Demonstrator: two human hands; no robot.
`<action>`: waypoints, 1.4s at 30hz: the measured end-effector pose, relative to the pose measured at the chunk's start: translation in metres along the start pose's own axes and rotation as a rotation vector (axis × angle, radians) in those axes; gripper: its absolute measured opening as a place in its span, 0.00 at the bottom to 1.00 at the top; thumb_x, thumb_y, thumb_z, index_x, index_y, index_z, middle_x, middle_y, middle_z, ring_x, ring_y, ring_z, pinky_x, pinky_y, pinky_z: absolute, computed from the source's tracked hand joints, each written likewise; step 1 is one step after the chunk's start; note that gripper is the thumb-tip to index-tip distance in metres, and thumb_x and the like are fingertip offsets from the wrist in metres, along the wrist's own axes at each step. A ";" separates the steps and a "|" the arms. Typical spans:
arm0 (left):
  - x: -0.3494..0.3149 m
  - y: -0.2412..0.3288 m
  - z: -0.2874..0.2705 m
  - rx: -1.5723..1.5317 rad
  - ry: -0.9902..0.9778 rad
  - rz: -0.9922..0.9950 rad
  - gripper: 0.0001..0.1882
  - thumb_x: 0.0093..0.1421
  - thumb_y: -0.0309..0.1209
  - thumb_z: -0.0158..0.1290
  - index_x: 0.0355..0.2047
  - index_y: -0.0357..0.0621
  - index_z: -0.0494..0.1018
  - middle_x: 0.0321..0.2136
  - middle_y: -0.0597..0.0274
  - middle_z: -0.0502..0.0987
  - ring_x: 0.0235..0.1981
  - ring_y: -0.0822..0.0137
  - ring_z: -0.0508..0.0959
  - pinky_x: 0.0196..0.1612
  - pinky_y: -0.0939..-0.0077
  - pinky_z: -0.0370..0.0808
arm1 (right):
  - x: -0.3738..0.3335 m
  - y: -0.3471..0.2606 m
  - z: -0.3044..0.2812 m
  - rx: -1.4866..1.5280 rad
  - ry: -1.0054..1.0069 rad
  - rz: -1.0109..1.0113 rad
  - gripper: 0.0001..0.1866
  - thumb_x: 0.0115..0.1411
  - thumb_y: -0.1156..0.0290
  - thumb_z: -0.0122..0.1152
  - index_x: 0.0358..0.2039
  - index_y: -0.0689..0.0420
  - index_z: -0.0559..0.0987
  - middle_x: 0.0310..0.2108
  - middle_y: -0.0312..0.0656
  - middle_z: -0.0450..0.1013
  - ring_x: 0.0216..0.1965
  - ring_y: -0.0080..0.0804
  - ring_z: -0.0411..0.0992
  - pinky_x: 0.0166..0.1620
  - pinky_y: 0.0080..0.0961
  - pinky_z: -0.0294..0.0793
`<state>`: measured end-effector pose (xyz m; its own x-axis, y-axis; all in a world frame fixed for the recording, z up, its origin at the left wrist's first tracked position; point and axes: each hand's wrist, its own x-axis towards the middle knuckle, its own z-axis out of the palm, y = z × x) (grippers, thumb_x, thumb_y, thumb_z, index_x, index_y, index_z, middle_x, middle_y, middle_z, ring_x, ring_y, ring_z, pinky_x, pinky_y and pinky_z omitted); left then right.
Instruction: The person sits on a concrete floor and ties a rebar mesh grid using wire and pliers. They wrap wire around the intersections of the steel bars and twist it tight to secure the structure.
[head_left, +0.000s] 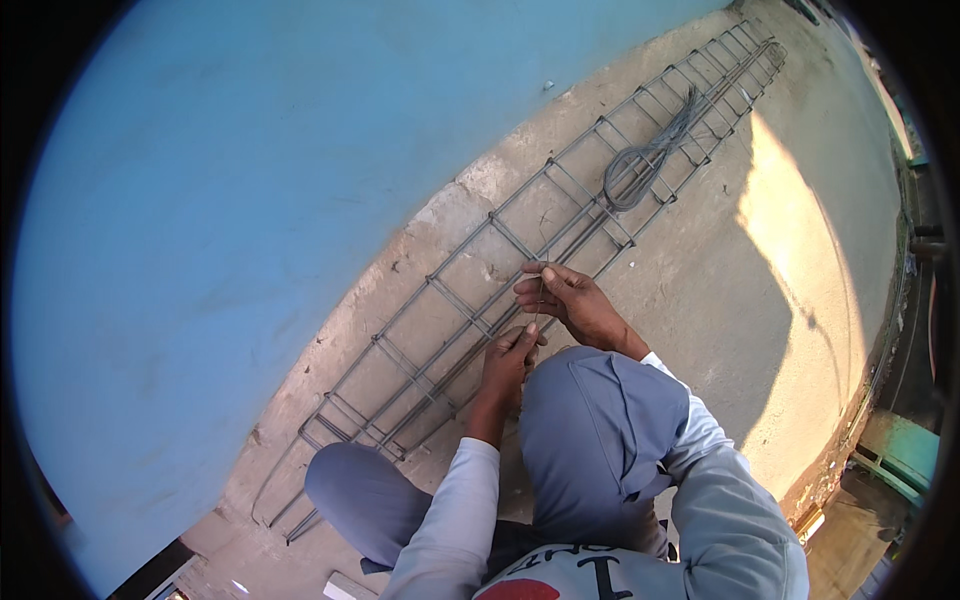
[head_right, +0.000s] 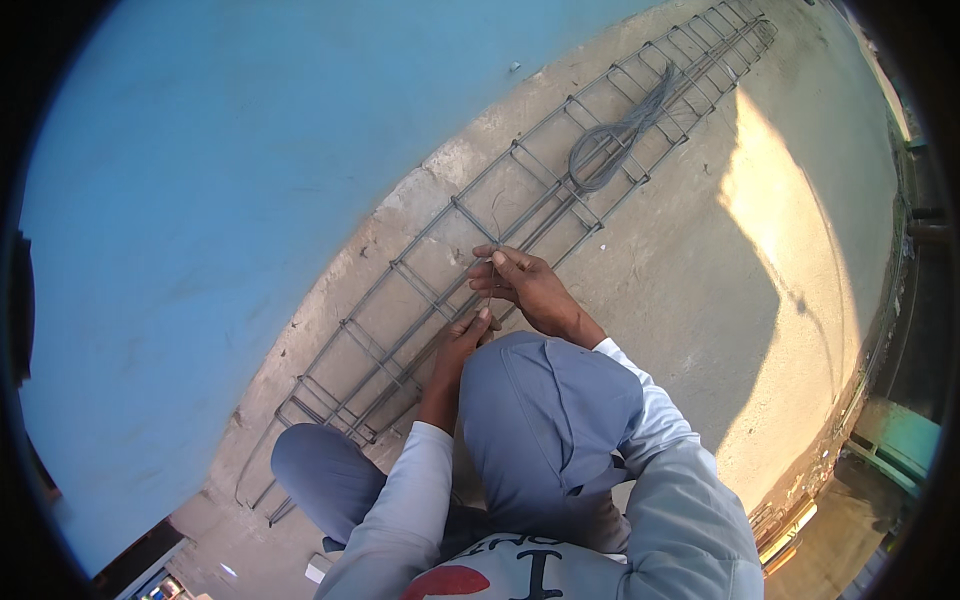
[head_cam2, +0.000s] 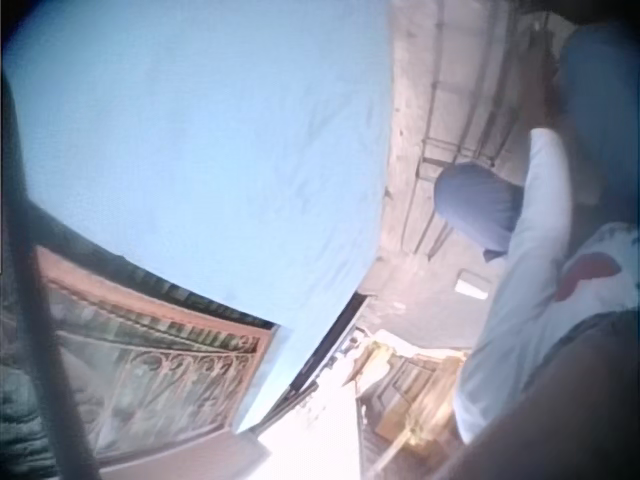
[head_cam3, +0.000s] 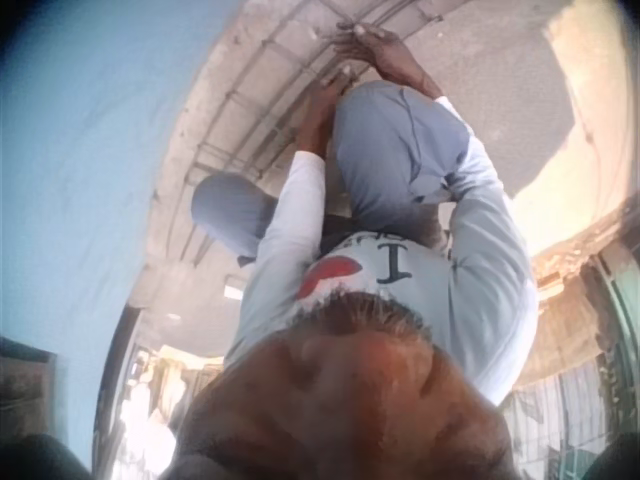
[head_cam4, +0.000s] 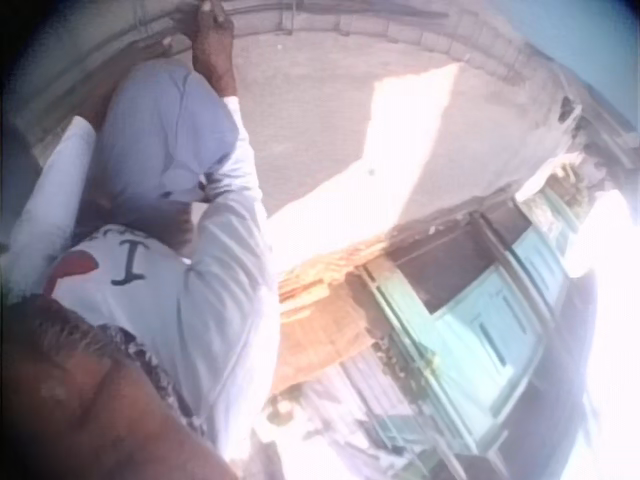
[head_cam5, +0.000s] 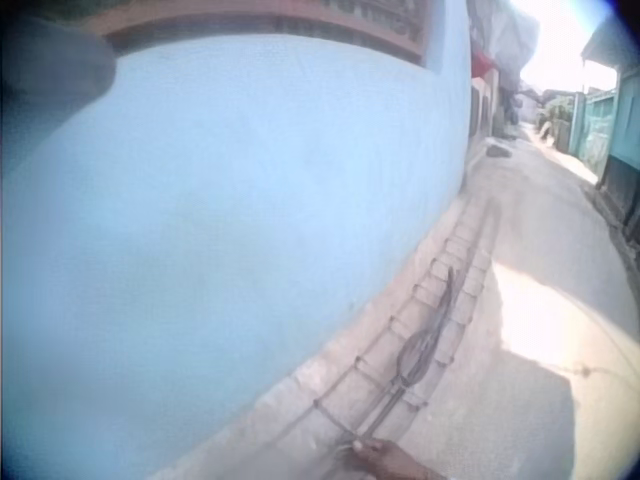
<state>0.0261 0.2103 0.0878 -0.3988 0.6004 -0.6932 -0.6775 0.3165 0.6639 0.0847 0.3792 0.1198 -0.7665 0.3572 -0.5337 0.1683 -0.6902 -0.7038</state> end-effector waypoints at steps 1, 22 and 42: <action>0.009 -0.001 0.007 0.042 -0.011 0.003 0.19 0.69 0.45 0.56 0.34 0.40 0.79 0.19 0.74 0.66 0.18 0.80 0.61 0.22 0.80 0.57 | 0.001 0.001 -0.001 0.088 0.028 0.009 0.21 0.75 0.58 0.48 0.58 0.60 0.73 0.32 0.39 0.75 0.34 0.27 0.75 0.40 0.25 0.76; 0.118 0.041 -0.007 0.979 0.426 0.798 0.10 0.65 0.30 0.55 0.41 0.40 0.81 0.36 0.49 0.82 0.38 0.51 0.81 0.44 0.59 0.76 | 0.070 0.014 -0.086 -0.563 0.285 0.214 0.09 0.69 0.70 0.53 0.41 0.60 0.79 0.19 0.34 0.67 0.17 0.23 0.63 0.18 0.26 0.60; 0.180 0.064 0.030 0.666 0.237 0.166 0.14 0.62 0.34 0.59 0.43 0.37 0.83 0.39 0.48 0.84 0.38 0.56 0.83 0.43 0.63 0.75 | 0.100 0.028 -0.083 -0.427 0.143 0.268 0.10 0.67 0.74 0.54 0.44 0.54 0.82 0.18 0.30 0.65 0.16 0.18 0.56 0.18 0.22 0.53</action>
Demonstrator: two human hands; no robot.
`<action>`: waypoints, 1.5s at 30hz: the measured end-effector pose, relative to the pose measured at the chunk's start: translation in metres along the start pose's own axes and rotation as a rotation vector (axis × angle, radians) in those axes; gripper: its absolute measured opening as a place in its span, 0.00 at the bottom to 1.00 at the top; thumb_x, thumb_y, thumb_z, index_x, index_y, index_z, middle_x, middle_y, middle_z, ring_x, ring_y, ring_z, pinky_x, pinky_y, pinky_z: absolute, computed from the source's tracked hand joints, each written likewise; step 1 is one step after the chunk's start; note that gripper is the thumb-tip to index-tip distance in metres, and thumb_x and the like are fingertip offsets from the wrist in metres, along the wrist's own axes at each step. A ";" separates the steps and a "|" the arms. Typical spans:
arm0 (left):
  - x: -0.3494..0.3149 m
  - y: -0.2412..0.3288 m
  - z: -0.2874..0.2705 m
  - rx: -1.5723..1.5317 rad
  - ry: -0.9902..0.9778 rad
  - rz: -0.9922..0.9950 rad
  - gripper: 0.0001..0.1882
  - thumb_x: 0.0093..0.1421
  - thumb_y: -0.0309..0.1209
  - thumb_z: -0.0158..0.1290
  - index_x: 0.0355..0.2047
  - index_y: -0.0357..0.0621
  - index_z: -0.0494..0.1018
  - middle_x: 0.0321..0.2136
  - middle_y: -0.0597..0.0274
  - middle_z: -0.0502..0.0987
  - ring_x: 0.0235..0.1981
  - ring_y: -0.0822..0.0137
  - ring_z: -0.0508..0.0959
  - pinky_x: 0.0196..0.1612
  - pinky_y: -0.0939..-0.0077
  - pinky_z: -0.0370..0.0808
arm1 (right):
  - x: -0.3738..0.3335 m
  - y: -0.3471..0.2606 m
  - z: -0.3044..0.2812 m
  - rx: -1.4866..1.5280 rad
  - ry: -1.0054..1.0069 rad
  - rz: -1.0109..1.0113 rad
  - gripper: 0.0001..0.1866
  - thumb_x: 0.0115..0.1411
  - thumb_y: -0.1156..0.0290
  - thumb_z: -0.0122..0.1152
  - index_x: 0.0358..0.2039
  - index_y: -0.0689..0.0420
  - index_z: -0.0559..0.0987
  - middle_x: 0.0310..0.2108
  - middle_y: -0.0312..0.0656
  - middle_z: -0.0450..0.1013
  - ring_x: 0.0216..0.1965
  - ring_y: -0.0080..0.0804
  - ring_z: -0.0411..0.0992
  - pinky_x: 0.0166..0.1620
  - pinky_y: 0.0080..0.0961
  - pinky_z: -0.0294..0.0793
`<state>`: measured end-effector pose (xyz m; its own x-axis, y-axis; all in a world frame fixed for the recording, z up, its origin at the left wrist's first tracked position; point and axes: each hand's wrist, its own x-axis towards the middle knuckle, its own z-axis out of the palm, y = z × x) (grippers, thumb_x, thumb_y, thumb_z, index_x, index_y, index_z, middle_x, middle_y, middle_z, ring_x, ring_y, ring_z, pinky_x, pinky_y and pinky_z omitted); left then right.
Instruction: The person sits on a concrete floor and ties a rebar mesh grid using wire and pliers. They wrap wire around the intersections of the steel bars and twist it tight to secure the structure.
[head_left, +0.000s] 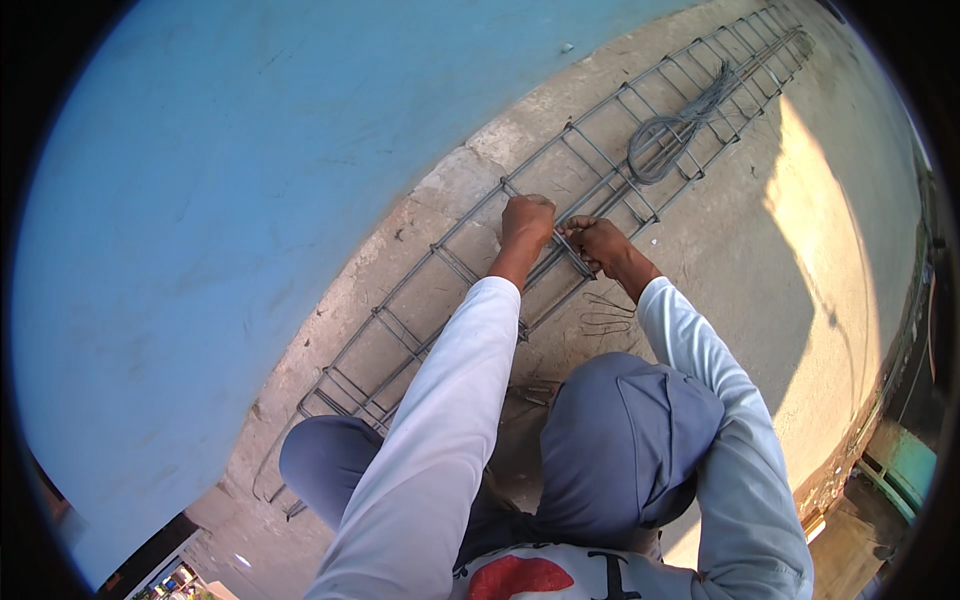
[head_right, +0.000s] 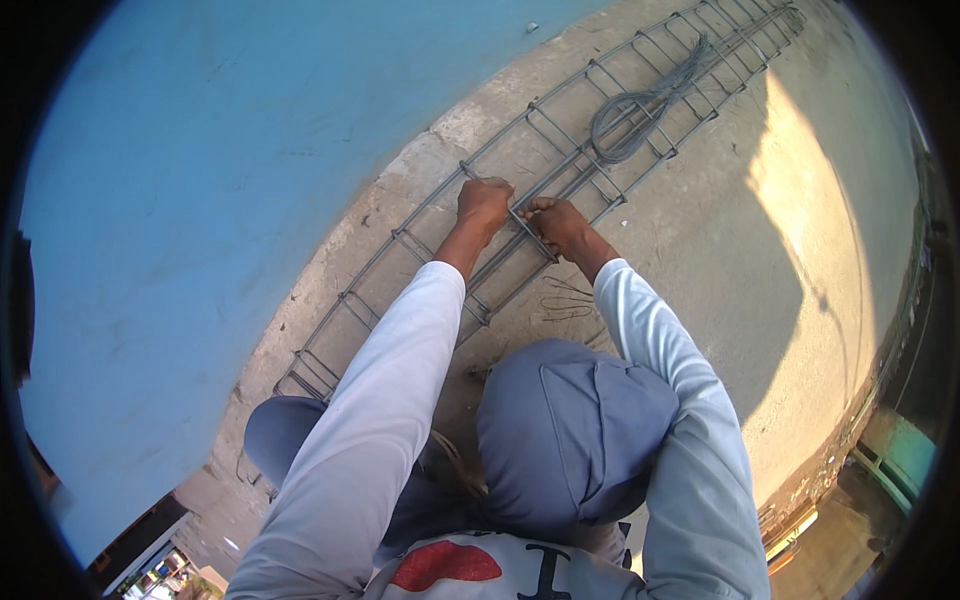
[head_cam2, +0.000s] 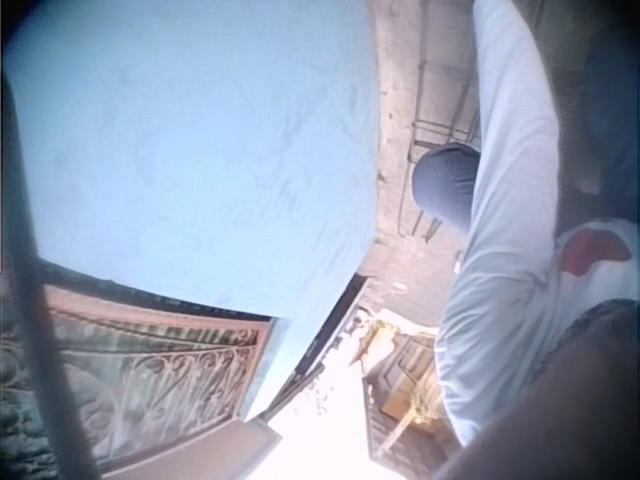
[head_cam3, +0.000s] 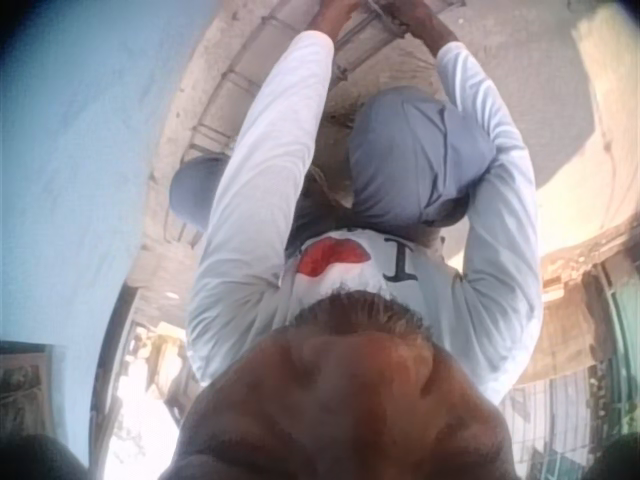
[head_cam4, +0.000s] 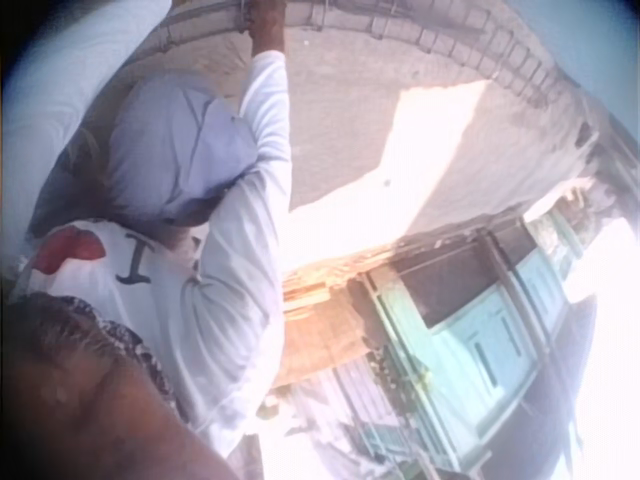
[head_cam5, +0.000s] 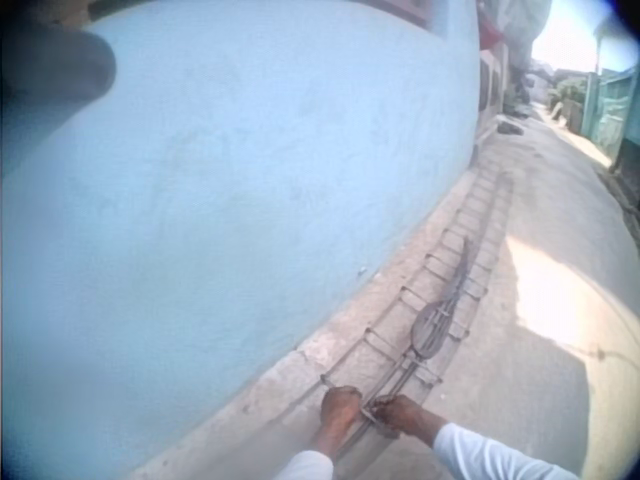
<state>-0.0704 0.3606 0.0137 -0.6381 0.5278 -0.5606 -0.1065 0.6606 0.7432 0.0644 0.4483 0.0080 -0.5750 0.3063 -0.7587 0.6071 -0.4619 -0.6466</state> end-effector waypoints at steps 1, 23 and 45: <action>-0.003 0.000 0.003 -0.105 0.009 -0.022 0.14 0.62 0.34 0.59 0.42 0.36 0.83 0.38 0.49 0.84 0.37 0.59 0.82 0.42 0.64 0.75 | 0.001 0.001 -0.003 -0.035 0.022 -0.016 0.10 0.67 0.74 0.55 0.44 0.54 0.83 0.19 0.30 0.66 0.16 0.18 0.57 0.19 0.22 0.55; -0.066 -0.055 -0.008 0.337 0.283 0.779 0.10 0.64 0.33 0.57 0.42 0.44 0.83 0.41 0.57 0.83 0.45 0.54 0.79 0.44 0.57 0.76 | 0.002 -0.021 -0.002 -0.325 -0.024 -0.044 0.22 0.66 0.50 0.62 0.28 0.57 0.79 0.16 0.31 0.62 0.16 0.23 0.59 0.19 0.29 0.59; -0.019 -0.049 -0.030 0.362 -0.136 0.510 0.17 0.58 0.36 0.65 0.42 0.36 0.80 0.37 0.39 0.82 0.39 0.45 0.83 0.42 0.55 0.77 | 0.002 -0.019 0.013 -1.124 0.175 -0.461 0.23 0.68 0.48 0.56 0.38 0.55 0.87 0.35 0.55 0.81 0.42 0.52 0.79 0.48 0.40 0.77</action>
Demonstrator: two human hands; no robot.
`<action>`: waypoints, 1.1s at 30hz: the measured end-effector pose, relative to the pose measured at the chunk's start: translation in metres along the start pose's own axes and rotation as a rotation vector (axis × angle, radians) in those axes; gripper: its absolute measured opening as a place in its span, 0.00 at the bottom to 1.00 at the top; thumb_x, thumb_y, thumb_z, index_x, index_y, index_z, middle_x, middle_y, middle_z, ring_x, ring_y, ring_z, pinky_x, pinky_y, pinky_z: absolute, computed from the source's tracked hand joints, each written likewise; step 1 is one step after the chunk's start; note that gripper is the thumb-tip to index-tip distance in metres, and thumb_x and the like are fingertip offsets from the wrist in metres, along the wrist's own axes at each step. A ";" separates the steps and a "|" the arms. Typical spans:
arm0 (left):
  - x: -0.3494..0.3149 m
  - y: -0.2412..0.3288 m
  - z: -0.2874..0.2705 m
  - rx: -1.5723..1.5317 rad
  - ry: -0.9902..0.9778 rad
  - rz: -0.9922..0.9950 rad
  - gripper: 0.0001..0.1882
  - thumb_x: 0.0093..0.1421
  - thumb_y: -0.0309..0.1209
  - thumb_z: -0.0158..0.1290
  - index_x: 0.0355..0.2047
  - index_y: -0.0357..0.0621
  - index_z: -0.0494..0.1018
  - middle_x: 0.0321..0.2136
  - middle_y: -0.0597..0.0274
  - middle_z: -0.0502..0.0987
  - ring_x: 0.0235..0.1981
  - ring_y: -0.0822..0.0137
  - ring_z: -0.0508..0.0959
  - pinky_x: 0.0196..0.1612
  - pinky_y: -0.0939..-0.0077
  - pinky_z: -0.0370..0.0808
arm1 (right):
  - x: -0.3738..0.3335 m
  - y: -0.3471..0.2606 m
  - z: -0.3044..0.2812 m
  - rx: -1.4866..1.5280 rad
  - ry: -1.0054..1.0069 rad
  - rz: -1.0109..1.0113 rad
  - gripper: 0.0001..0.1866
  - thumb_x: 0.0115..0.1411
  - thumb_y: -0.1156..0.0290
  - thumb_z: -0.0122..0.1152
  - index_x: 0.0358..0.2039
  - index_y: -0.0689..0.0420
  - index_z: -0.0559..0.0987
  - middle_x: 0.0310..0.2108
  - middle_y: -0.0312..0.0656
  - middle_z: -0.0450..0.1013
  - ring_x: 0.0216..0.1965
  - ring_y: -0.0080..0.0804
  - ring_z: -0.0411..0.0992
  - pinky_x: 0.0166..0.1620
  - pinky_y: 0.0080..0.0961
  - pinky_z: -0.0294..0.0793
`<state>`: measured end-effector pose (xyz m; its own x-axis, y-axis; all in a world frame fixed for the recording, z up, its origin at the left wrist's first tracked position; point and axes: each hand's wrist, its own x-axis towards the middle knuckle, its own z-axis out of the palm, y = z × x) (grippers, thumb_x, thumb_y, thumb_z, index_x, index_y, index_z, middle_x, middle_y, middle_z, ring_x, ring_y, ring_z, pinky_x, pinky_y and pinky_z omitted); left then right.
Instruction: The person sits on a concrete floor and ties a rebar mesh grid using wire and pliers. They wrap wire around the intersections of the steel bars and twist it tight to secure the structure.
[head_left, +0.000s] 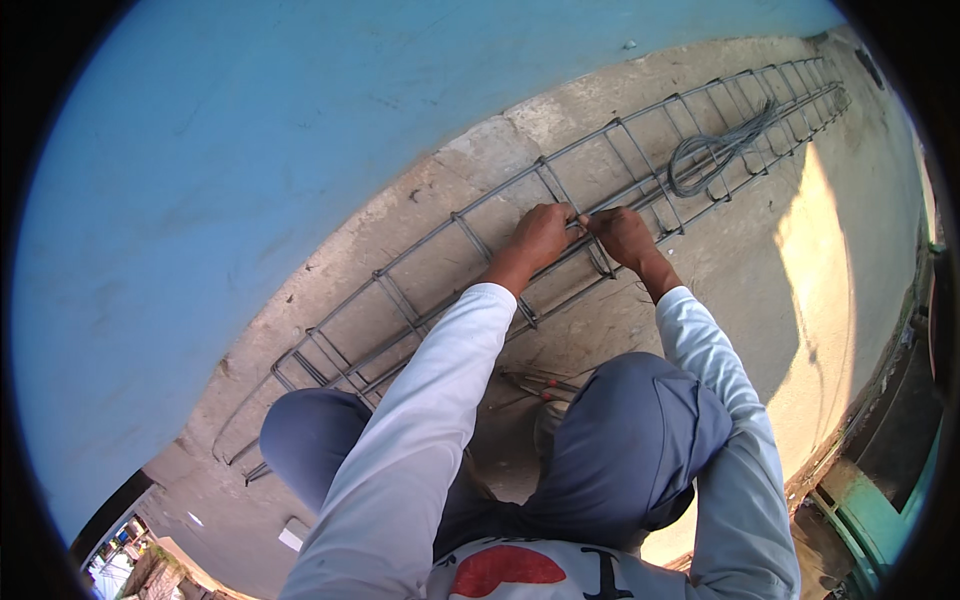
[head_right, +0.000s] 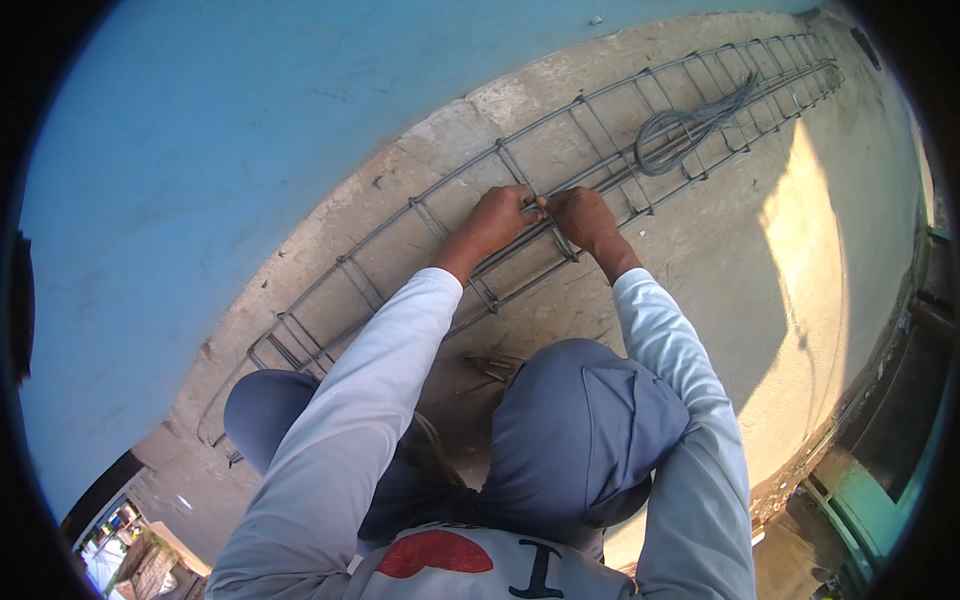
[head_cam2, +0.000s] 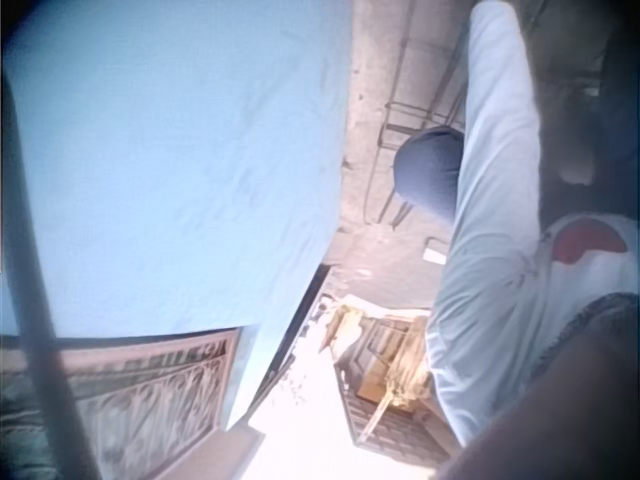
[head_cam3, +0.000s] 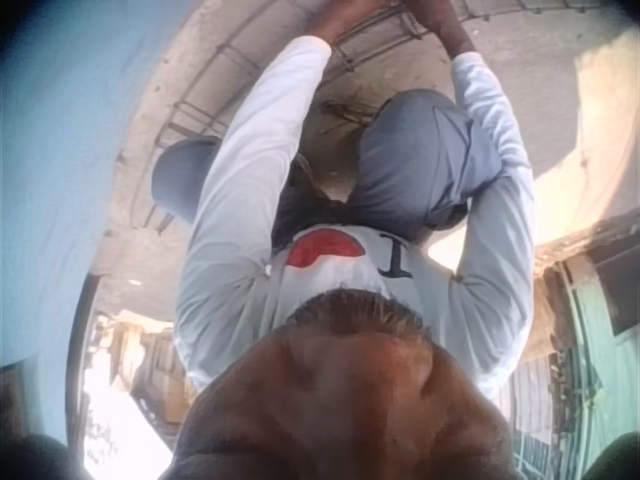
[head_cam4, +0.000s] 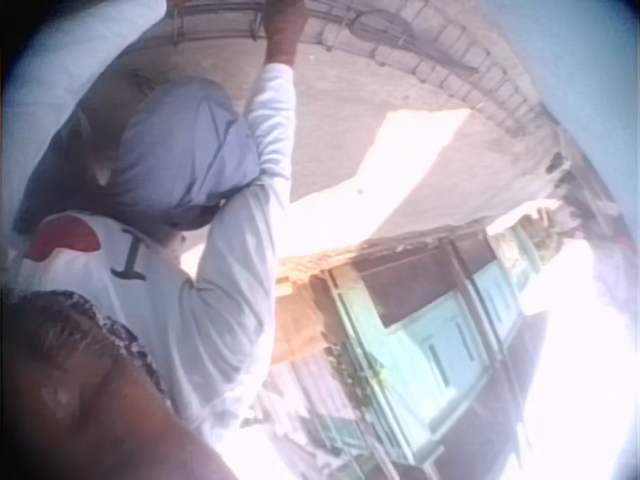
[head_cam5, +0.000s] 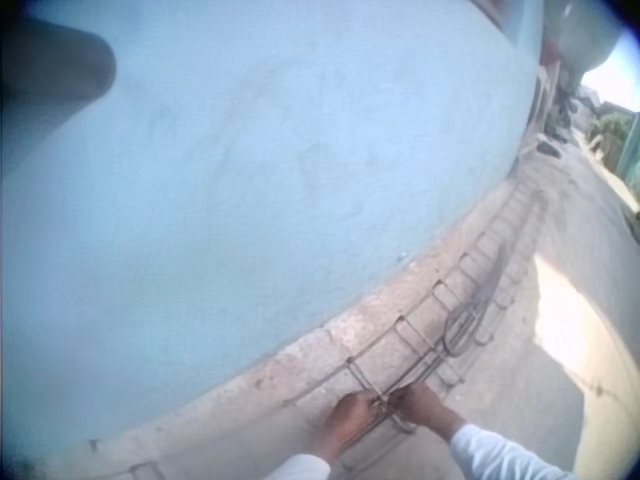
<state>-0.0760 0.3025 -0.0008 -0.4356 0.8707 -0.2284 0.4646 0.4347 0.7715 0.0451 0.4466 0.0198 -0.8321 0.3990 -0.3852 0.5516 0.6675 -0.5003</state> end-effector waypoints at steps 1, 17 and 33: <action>-0.003 0.007 0.002 0.017 0.018 -0.011 0.16 0.59 0.35 0.64 0.42 0.36 0.80 0.37 0.39 0.82 0.39 0.43 0.82 0.43 0.53 0.77 | -0.003 0.001 0.000 -0.042 0.010 0.023 0.22 0.68 0.49 0.55 0.38 0.54 0.86 0.35 0.55 0.81 0.42 0.53 0.79 0.48 0.41 0.77; 0.003 -0.001 0.027 -0.859 0.358 -0.438 0.27 0.54 0.25 0.61 0.56 0.35 0.72 0.45 0.42 0.83 0.48 0.55 0.83 0.52 0.66 0.78 | -0.008 -0.016 0.007 -0.202 0.097 -0.009 0.18 0.67 0.58 0.56 0.34 0.59 0.85 0.35 0.55 0.80 0.40 0.56 0.79 0.45 0.46 0.78; -0.023 0.041 0.044 -0.274 0.749 -0.141 0.06 0.58 0.27 0.61 0.35 0.41 0.84 0.30 0.46 0.83 0.33 0.47 0.82 0.38 0.58 0.77 | -0.002 -0.003 0.016 -0.153 0.098 -0.028 0.15 0.66 0.60 0.54 0.35 0.56 0.84 0.35 0.55 0.80 0.42 0.57 0.79 0.46 0.48 0.78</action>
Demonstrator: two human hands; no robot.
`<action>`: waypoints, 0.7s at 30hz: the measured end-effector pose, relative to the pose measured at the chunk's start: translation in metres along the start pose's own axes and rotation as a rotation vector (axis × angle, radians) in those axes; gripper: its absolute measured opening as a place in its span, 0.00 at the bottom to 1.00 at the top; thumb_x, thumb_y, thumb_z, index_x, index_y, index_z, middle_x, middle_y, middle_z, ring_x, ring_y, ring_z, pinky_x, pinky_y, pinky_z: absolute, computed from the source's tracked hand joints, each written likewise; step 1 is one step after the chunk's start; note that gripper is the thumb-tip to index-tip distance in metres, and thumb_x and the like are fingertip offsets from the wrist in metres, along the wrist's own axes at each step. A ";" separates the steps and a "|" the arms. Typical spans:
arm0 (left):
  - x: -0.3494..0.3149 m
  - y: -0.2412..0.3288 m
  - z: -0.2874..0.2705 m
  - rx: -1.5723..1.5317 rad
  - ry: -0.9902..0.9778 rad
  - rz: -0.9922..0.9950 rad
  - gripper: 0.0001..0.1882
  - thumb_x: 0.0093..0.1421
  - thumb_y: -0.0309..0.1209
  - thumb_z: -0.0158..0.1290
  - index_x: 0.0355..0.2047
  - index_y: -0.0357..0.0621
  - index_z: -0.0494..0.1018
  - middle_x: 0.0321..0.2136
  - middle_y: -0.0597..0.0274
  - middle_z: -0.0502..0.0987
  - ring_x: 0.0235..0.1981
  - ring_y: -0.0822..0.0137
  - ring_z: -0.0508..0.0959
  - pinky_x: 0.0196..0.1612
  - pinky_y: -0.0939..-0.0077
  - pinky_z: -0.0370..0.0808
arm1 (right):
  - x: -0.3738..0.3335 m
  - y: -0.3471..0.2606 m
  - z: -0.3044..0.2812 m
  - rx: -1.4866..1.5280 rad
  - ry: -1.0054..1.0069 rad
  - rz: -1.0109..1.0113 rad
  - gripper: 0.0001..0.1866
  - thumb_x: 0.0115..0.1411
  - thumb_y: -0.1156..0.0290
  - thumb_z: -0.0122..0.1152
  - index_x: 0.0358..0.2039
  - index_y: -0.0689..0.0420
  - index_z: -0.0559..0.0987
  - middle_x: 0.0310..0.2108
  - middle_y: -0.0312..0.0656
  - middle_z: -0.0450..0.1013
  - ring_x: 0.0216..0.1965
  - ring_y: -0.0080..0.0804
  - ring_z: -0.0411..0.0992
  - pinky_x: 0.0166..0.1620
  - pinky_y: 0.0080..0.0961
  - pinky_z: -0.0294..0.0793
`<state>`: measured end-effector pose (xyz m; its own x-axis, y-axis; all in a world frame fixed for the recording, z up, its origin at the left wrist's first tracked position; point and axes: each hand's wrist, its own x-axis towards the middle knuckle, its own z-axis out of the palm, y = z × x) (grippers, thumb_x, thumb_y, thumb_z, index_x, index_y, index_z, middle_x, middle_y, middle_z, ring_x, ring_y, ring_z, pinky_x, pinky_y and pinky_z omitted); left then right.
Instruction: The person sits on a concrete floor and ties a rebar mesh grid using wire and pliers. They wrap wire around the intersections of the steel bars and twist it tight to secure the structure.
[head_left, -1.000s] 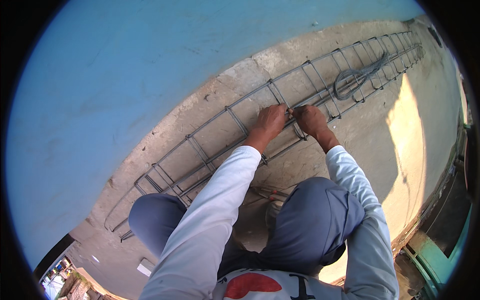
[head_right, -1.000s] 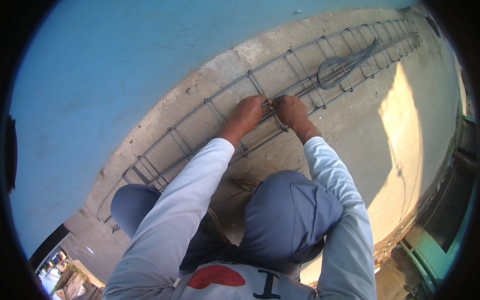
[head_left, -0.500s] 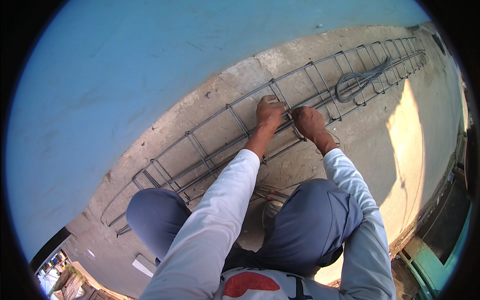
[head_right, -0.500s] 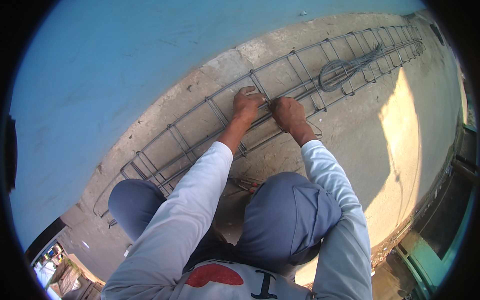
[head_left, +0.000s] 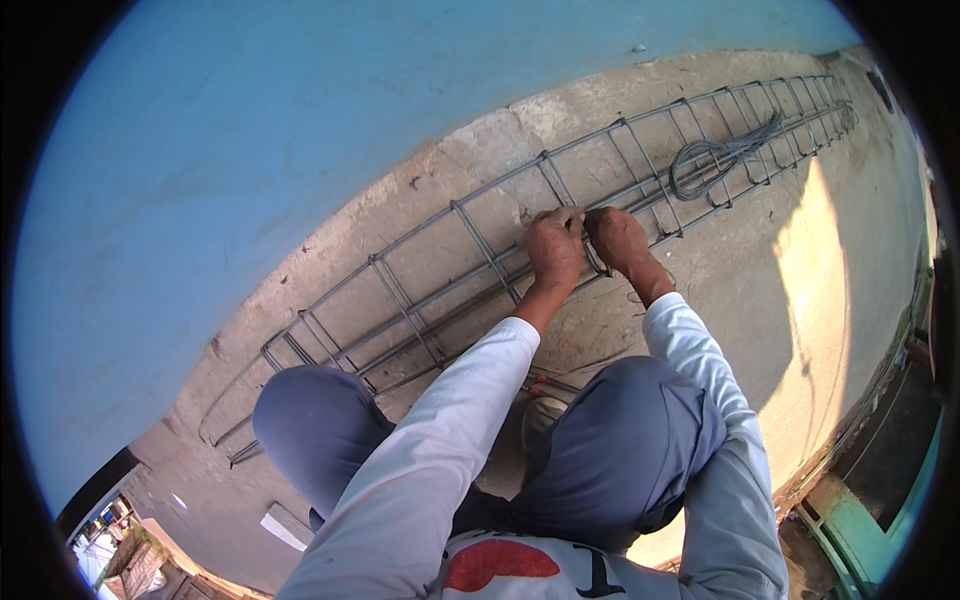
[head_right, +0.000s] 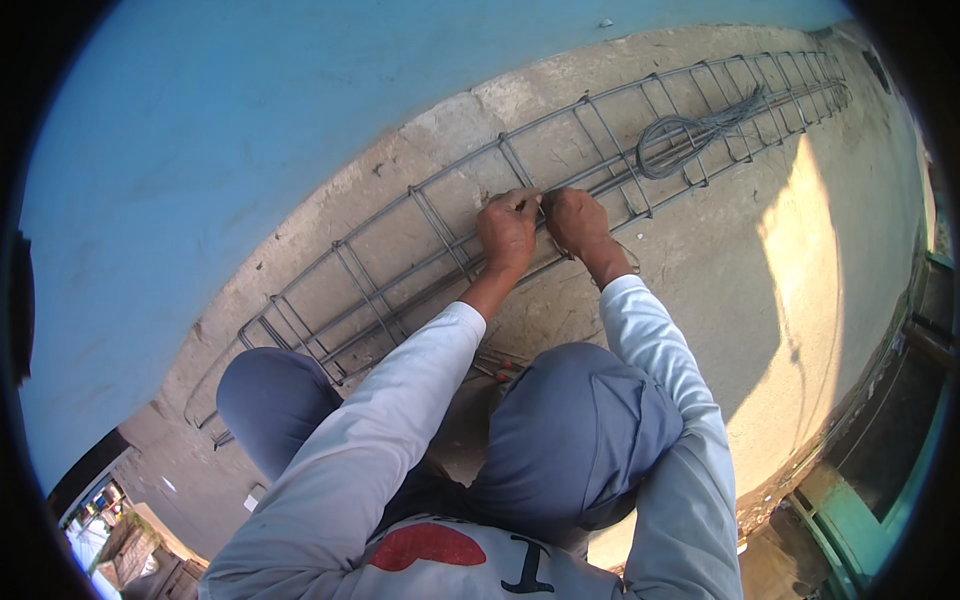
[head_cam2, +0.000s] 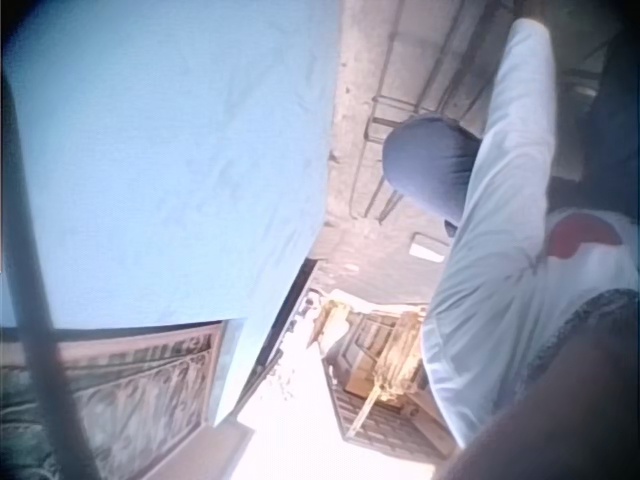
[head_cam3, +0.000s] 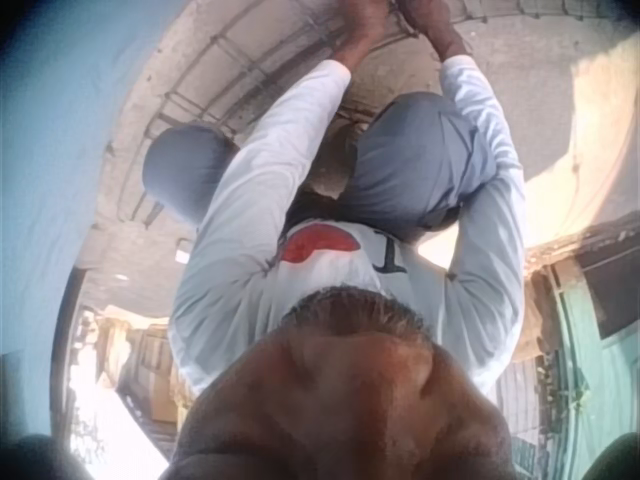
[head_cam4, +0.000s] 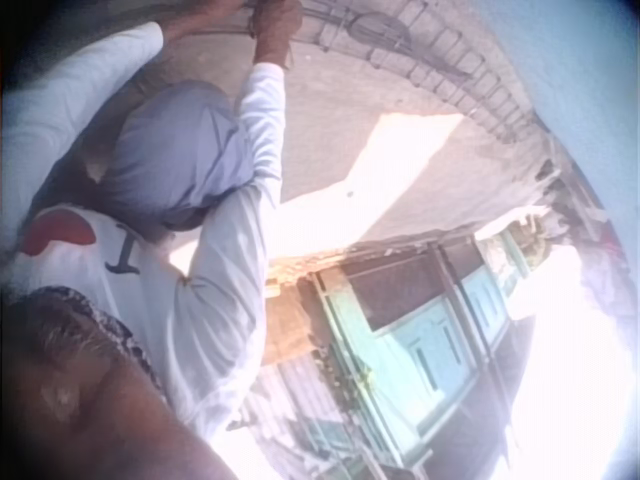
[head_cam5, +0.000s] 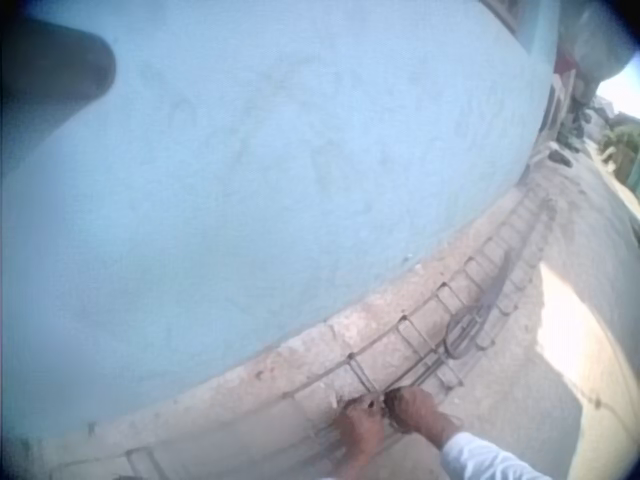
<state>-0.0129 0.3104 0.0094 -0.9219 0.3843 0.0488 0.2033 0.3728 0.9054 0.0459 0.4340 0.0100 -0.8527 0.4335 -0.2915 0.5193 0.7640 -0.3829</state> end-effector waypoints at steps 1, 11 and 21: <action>0.000 -0.001 0.002 0.018 0.000 0.015 0.06 0.57 0.27 0.61 0.34 0.41 0.84 0.30 0.47 0.83 0.33 0.47 0.82 0.38 0.58 0.77 | 0.001 0.001 0.000 0.000 -0.014 -0.005 0.16 0.66 0.60 0.54 0.35 0.56 0.84 0.36 0.55 0.80 0.42 0.57 0.79 0.46 0.48 0.78; -0.002 -0.013 0.000 -0.006 0.026 0.165 0.10 0.55 0.23 0.61 0.39 0.44 0.82 0.30 0.51 0.82 0.34 0.46 0.81 0.40 0.55 0.76 | 0.006 0.001 -0.008 -0.057 -0.087 -0.090 0.12 0.63 0.67 0.54 0.35 0.59 0.83 0.37 0.57 0.79 0.43 0.58 0.77 0.45 0.49 0.77; -0.007 -0.024 0.002 -0.224 0.062 0.048 0.13 0.55 0.19 0.59 0.41 0.43 0.78 0.36 0.55 0.85 0.40 0.52 0.84 0.44 0.60 0.78 | 0.013 -0.024 -0.081 -0.529 -0.435 -0.196 0.09 0.60 0.72 0.57 0.32 0.61 0.84 0.37 0.57 0.79 0.42 0.54 0.78 0.47 0.44 0.77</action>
<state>-0.0105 0.2999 -0.0134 -0.9328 0.3419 0.1140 0.1760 0.1560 0.9719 0.0173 0.4599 0.0862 -0.7704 0.1183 -0.6265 0.1675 0.9857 -0.0198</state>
